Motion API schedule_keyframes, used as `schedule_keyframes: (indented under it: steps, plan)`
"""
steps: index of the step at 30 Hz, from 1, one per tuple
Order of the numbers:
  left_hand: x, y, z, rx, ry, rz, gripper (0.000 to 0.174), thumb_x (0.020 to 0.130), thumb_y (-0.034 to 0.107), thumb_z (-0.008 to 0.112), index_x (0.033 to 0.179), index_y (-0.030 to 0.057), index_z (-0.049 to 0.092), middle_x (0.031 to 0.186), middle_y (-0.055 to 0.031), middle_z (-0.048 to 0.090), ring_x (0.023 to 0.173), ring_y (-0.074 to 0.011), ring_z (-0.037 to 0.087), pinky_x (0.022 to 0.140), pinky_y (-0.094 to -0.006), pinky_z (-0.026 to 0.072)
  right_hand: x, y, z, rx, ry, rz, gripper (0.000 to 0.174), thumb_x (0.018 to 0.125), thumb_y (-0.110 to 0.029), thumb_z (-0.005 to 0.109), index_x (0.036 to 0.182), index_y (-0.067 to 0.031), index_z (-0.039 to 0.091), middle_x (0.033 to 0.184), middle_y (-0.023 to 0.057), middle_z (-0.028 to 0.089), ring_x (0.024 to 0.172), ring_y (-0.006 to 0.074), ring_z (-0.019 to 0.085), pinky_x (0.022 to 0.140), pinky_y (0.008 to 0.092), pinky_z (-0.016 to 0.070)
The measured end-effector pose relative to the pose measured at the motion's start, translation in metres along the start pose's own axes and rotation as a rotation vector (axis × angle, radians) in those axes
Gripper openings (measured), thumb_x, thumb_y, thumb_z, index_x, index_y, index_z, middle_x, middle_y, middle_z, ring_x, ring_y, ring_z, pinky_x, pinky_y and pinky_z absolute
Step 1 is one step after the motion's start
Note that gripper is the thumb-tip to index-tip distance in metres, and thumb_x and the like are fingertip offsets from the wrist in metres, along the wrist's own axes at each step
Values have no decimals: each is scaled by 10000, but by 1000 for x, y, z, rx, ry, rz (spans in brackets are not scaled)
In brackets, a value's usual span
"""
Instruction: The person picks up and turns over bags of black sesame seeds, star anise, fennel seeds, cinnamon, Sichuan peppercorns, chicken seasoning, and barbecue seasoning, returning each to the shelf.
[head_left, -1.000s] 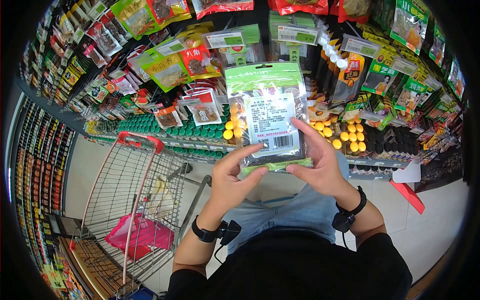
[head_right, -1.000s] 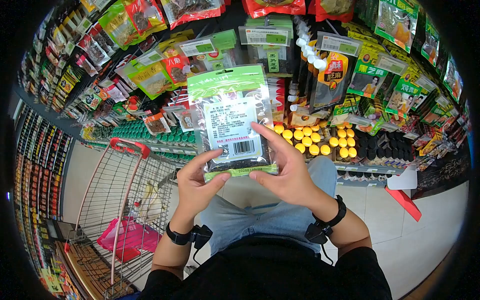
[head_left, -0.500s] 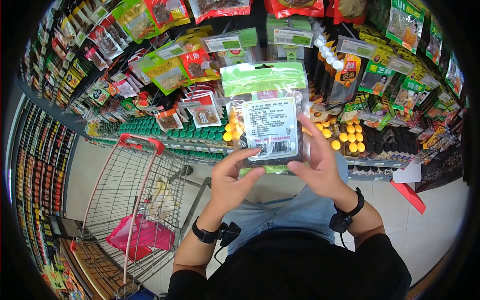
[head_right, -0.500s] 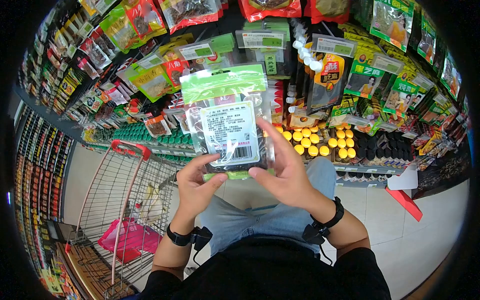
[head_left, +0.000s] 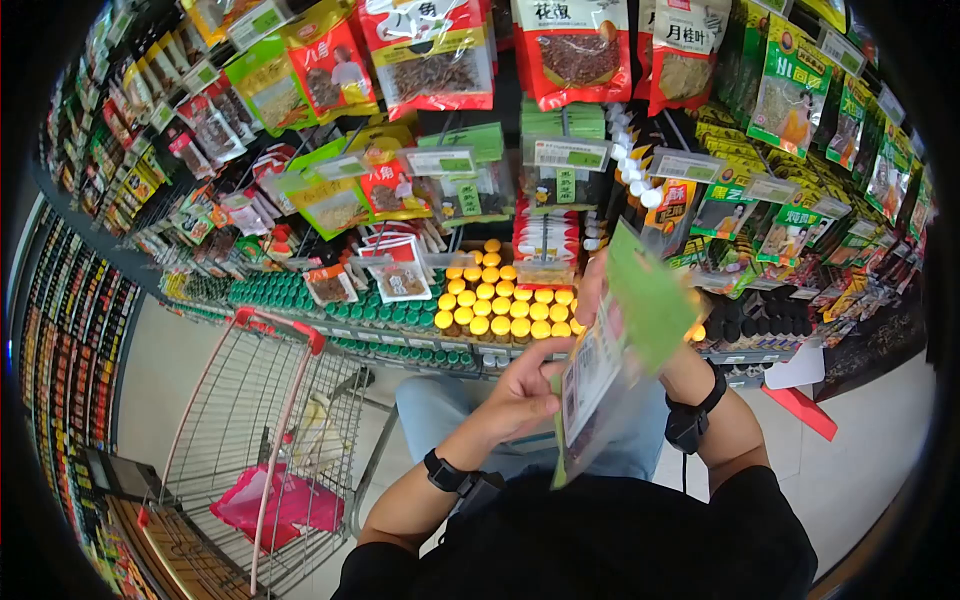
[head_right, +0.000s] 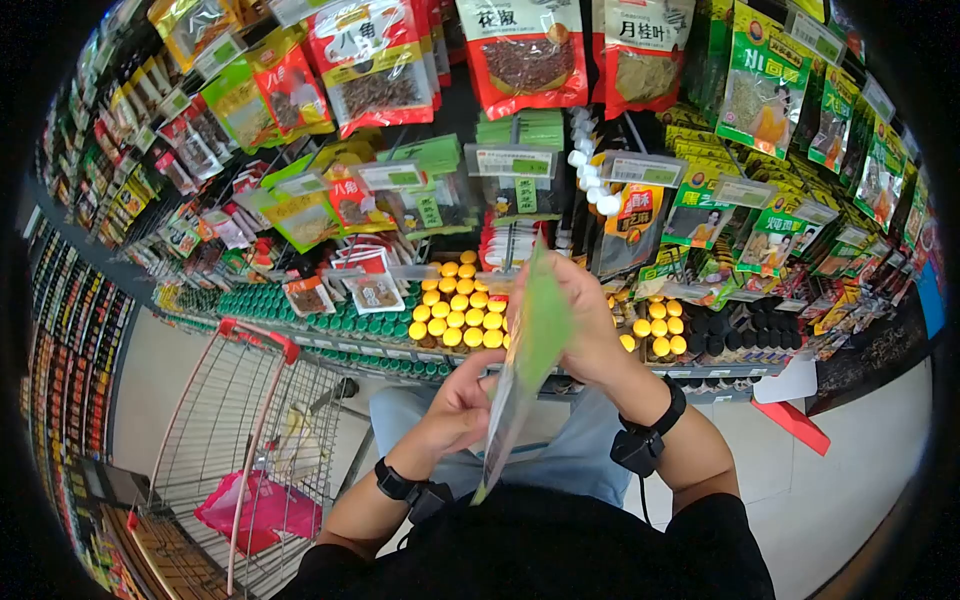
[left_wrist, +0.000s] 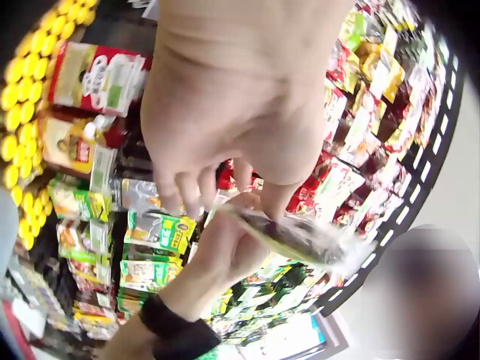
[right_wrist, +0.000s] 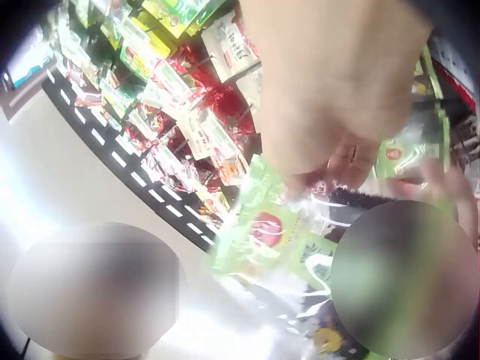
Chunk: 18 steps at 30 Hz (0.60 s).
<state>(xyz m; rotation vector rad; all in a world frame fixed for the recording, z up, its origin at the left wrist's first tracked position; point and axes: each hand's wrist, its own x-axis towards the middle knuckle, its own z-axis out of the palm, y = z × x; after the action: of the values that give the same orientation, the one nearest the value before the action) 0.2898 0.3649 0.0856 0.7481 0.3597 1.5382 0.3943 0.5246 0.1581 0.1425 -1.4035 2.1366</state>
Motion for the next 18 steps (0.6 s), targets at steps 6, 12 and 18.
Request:
schedule_keyframes:
  steps: [6,12,18]
  plan:
    - [66,53,-57,415,318,77,524,933,358,479,1313,3,410,1264,-108,509,1190,-210,462,997,-369,359,23,-1,-38,-357,215,-52,146,864,-72,618,862,-57,472,860,41,633,675,61,554,568,199,448]
    - [145,100,-78,606,254,254,405,914,312,542,1133,-29,545,1068,-96,613,931,-133,583,776,-277,483,62,22,-78,-410,421,43,119,883,-49,576,857,-62,460,841,55,657,631,27,539,515,173,406]
    - [188,112,-83,917,383,298,158,816,88,679,913,-29,635,837,-44,668,751,-60,575,673,-226,470,102,24,-83,-438,482,-69,115,857,9,587,967,14,553,929,75,661,816,75,593,689,200,465]
